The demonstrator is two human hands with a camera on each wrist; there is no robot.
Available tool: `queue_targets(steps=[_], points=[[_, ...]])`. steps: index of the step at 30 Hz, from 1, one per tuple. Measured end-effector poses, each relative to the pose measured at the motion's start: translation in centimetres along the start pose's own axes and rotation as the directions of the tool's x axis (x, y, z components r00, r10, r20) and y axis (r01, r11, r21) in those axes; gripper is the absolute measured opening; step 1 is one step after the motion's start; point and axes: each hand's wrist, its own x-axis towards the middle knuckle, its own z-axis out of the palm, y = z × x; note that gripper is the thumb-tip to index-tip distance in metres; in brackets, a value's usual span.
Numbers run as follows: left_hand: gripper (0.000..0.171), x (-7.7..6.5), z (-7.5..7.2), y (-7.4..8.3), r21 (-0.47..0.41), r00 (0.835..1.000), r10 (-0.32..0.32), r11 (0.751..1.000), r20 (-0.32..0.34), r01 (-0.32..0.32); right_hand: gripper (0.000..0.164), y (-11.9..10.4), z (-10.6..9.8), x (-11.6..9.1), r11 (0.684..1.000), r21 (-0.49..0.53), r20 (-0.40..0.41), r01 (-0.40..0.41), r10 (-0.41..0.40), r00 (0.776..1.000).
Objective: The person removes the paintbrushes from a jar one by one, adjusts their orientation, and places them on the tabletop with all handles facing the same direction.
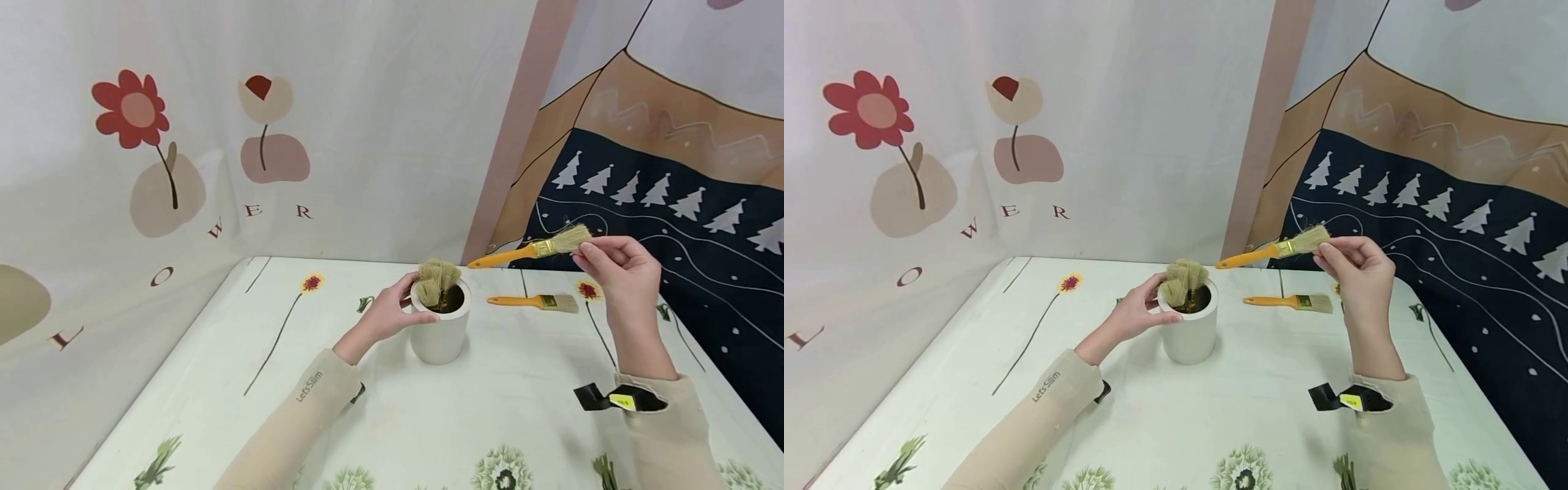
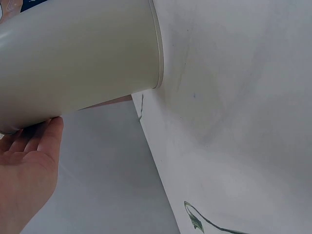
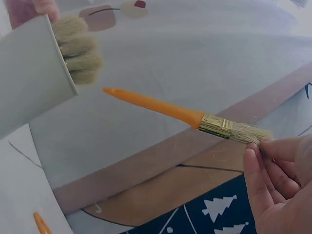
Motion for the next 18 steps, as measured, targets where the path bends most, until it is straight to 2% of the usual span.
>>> queue_targets(steps=[7, 13, 18], points=[[0.084, 0.0, 0.1, 0.0, -0.001, 1.000, 0.012, 1.000, -0.008, -0.012, 0.026, 0.7, -1.8, 0.6, 0.996, 0.006, -0.078, -0.092, 0.093, 0.993], [0.082, 0.0, 0.1, 0.0, -0.002, 1.000, 0.012, 1.000, -0.012, -0.012, 0.023, 1.9, -3.5, 0.7, 0.986, 0.100, -0.049, -0.132, 0.137, 0.989], [0.081, 0.0, 0.1, 0.1, -0.002, 1.000, -0.001, 1.000, -0.010, 0.001, 0.020, 3.1, -4.6, 0.8, 0.980, 0.100, -0.051, -0.172, 0.177, 0.983]])
